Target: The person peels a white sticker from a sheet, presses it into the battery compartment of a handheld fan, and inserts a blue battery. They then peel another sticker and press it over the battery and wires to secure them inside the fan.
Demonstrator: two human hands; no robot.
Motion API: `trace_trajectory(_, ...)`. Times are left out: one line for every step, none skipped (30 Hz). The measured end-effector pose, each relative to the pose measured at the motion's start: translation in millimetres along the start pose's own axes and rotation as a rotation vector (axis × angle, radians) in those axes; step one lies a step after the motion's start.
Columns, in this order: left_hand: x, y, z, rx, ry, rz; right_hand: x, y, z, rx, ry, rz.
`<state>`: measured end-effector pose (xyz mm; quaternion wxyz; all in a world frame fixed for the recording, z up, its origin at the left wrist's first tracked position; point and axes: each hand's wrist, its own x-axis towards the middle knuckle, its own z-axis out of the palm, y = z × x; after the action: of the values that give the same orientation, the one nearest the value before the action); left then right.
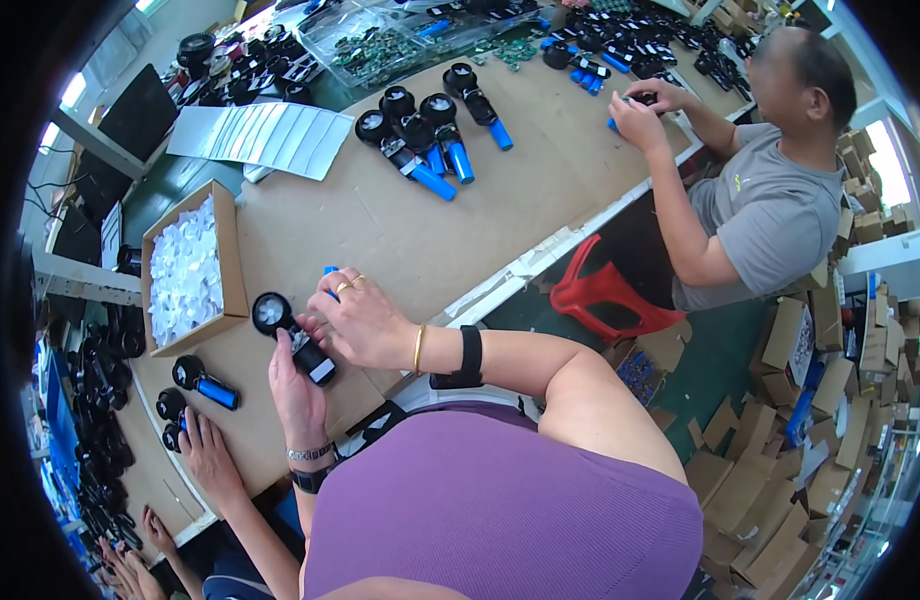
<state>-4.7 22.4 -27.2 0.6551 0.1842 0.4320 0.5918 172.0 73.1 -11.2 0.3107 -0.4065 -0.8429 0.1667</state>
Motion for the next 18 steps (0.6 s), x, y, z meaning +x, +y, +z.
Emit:
trace_trajectory(0, 2, 0, 0.006, 0.017, 0.022, 1, 6, 1, -0.007, 0.004, 0.002)
trace_trajectory(1, 4, 1, 0.013, 0.034, 0.044, 2, 14, 3, -0.055, -0.005, -0.021)
trace_trajectory(-3, 7, -1, 0.023, 0.062, 0.066, 2, 17, 7, -0.093, -0.019, -0.046)
trace_trajectory(-5, 9, -2, 0.027, 0.065, 0.065, 2, 19, 10, -0.129, -0.032, -0.07)
trace_trajectory(-8, 9, -5, 0.022, 0.063, 0.055, 3, 20, 13, -0.119, -0.039, -0.072)
trace_trajectory(-10, 10, -7, 0.017, 0.062, 0.044, 5, 21, 14, -0.131, -0.011, -0.092)
trace_trajectory(-12, 11, -8, 0.013, 0.063, 0.033, 7, 22, 15, -0.141, 0.017, -0.111)
trace_trajectory(-15, 12, -9, 0.017, 0.08, 0.034, 8, 23, 15, -0.149, 0.046, -0.133)
trace_trajectory(-16, 12, -6, 0.01, 0.063, 0.001, 9, 25, 14, -0.13, 0.039, -0.136)
trace_trajectory(-21, 12, -6, 0.002, 0.064, -0.025, 10, 25, 14, -0.141, -0.027, -0.146)
trace_trajectory(-23, 12, -5, -0.01, 0.07, -0.048, 13, 28, 13, -0.15, -0.095, -0.162)
trace_trajectory(-23, 11, -3, -0.032, 0.071, -0.068, 17, 32, 11, -0.157, -0.165, -0.182)
trace_trajectory(-25, 12, -2, -0.052, 0.095, -0.082, 23, 32, 6, -0.115, -0.204, -0.177)
trace_trajectory(-22, 7, -7, -0.073, 0.059, -0.068, 29, 34, 1, -0.075, -0.251, -0.177)
trace_trajectory(-21, 7, -11, -0.084, 0.03, -0.055, 32, 33, -6, -0.024, -0.205, -0.151)
trace_trajectory(-20, 9, -13, -0.104, 0.033, -0.054, 34, 32, -13, 0.028, -0.166, -0.12)
trace_trajectory(-20, 12, -12, -0.125, 0.023, -0.06, 39, 31, -20, 0.03, -0.174, -0.088)
trace_trajectory(-18, 14, -10, -0.143, 0.031, -0.085, 46, 32, -26, 0.019, -0.179, -0.058)
